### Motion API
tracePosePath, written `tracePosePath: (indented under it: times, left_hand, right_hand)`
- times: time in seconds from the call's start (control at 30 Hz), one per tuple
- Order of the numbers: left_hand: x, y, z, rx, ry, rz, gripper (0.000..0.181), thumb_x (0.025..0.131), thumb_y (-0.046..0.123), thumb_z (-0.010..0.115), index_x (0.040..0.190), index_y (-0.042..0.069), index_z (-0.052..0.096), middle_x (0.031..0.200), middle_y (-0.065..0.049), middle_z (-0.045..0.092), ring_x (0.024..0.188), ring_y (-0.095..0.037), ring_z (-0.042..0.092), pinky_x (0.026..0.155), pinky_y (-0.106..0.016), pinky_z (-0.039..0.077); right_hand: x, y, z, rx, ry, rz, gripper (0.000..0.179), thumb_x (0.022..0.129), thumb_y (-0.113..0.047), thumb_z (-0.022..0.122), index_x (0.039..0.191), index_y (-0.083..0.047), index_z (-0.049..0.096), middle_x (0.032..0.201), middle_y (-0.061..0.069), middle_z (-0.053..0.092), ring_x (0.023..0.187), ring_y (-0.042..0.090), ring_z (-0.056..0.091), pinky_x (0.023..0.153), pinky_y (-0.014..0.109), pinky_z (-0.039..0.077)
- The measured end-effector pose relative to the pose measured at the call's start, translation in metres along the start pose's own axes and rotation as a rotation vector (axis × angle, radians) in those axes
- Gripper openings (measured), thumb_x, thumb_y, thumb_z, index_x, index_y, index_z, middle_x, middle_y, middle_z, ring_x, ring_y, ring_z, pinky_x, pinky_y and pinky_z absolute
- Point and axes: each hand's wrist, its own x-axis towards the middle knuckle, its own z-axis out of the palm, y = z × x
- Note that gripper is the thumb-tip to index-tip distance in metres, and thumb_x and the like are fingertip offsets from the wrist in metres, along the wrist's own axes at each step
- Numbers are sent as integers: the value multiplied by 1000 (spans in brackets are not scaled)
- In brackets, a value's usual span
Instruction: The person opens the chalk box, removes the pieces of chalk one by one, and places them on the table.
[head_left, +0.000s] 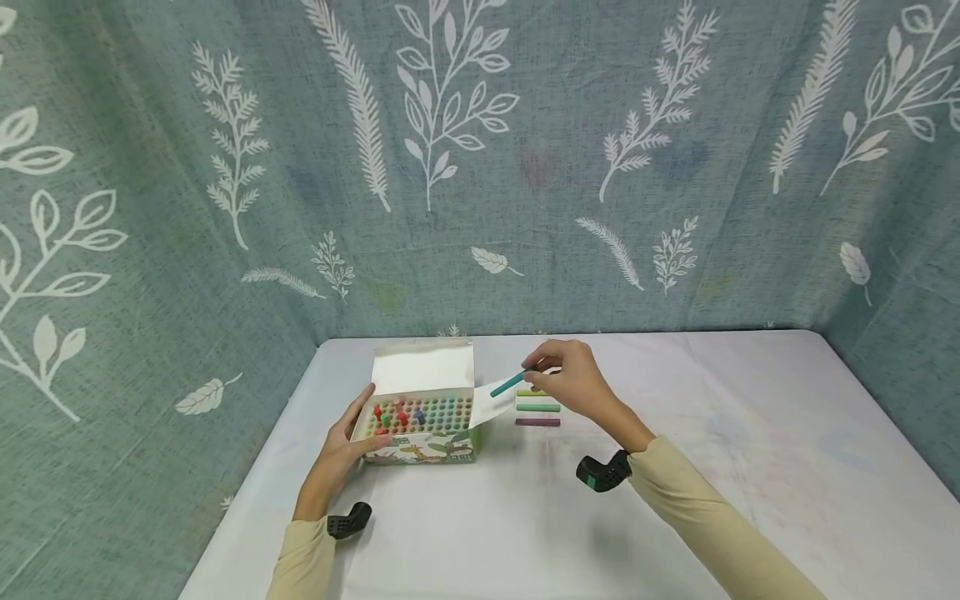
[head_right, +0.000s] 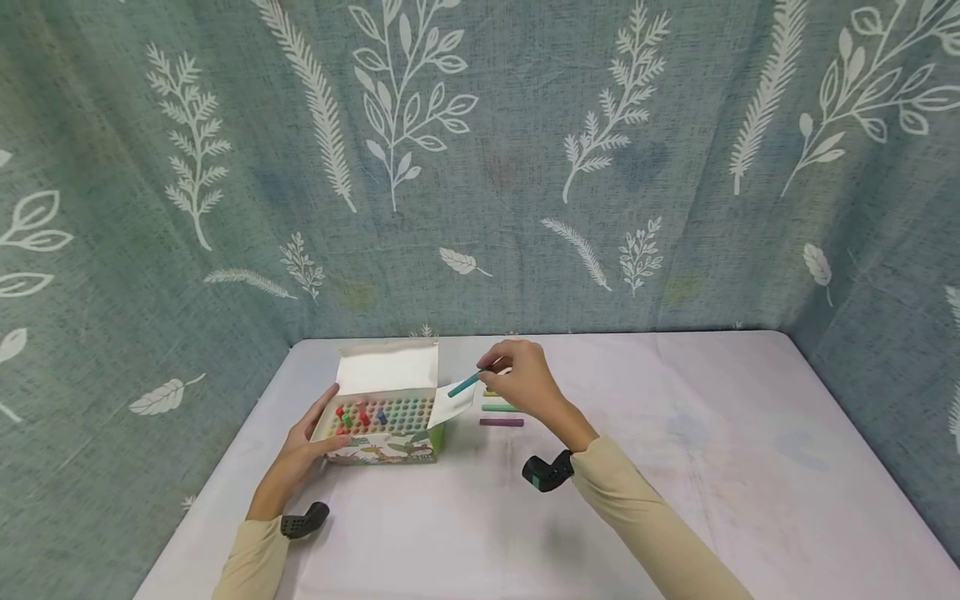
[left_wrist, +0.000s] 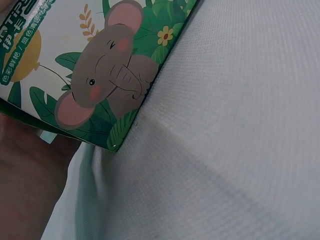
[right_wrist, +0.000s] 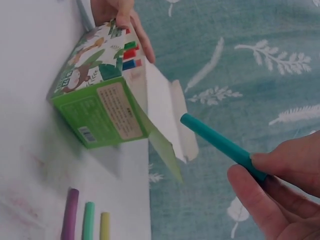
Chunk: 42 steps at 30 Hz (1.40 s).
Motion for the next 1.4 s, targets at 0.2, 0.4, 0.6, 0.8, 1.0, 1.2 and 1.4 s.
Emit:
tracePosePath:
  times: [0.2, 0.4, 0.6, 0.8, 1.0, 1.2, 1.4]
  left_hand:
    - [0, 1, 1, -6, 13, -11, 94, 80, 16, 77, 150, 39, 20, 155, -1, 20, 124, -15, 42, 88, -23, 46]
    - [1, 0, 1, 3, 28, -22, 95, 79, 17, 78, 150, 39, 20, 155, -2, 20, 122, -13, 43, 87, -23, 46]
    - [3, -2, 2, -6, 24, -28, 94, 79, 17, 78, 150, 40, 21, 154, -1, 21, 123, -14, 43, 88, -23, 45]
    - [3, -2, 1, -15, 35, -45, 95, 79, 15, 78, 150, 39, 21, 156, 0, 16, 126, -14, 38, 88, -19, 44]
    - [3, 0, 1, -10, 39, -56, 95, 79, 16, 78, 150, 40, 20, 156, 0, 16, 128, -17, 36, 88, -19, 44]
    - [3, 2, 1, -18, 50, -62, 96, 79, 15, 78, 150, 40, 20, 157, 1, 14, 130, -17, 34, 89, -17, 42]
    - [3, 3, 5, -8, 39, -57, 95, 79, 15, 78, 150, 39, 19, 156, -1, 16, 129, -16, 35, 89, -19, 43]
  right_hand:
    - [-8, 6, -4, 36, 10, 9, 8, 81, 0, 72, 88, -2, 72, 86, 7, 68, 76, 18, 68, 62, 26, 54]
    - [-17, 13, -8, 136, -1, 44, 9, 81, 0, 71, 90, 0, 71, 83, 11, 69, 70, 20, 69, 63, 33, 56]
    - [-27, 28, -10, 186, 2, 101, 10, 81, -1, 72, 91, 0, 72, 86, 10, 69, 74, 24, 69, 67, 37, 55]
    - [-34, 38, -11, 260, -14, 148, 11, 82, -2, 71, 93, 1, 72, 92, 15, 67, 83, 27, 68, 69, 34, 55]
    - [-40, 48, -12, 326, -13, 205, 16, 82, -5, 73, 95, 4, 70, 97, 17, 65, 82, 32, 68, 72, 36, 55]
    - [-45, 61, -7, 339, -14, 258, 18, 82, -4, 73, 96, 5, 70, 98, 19, 65, 78, 30, 68, 73, 35, 55]
    - [-51, 71, -2, 370, 5, 318, 20, 81, -2, 73, 97, 9, 68, 94, 19, 67, 79, 34, 68, 74, 38, 55]
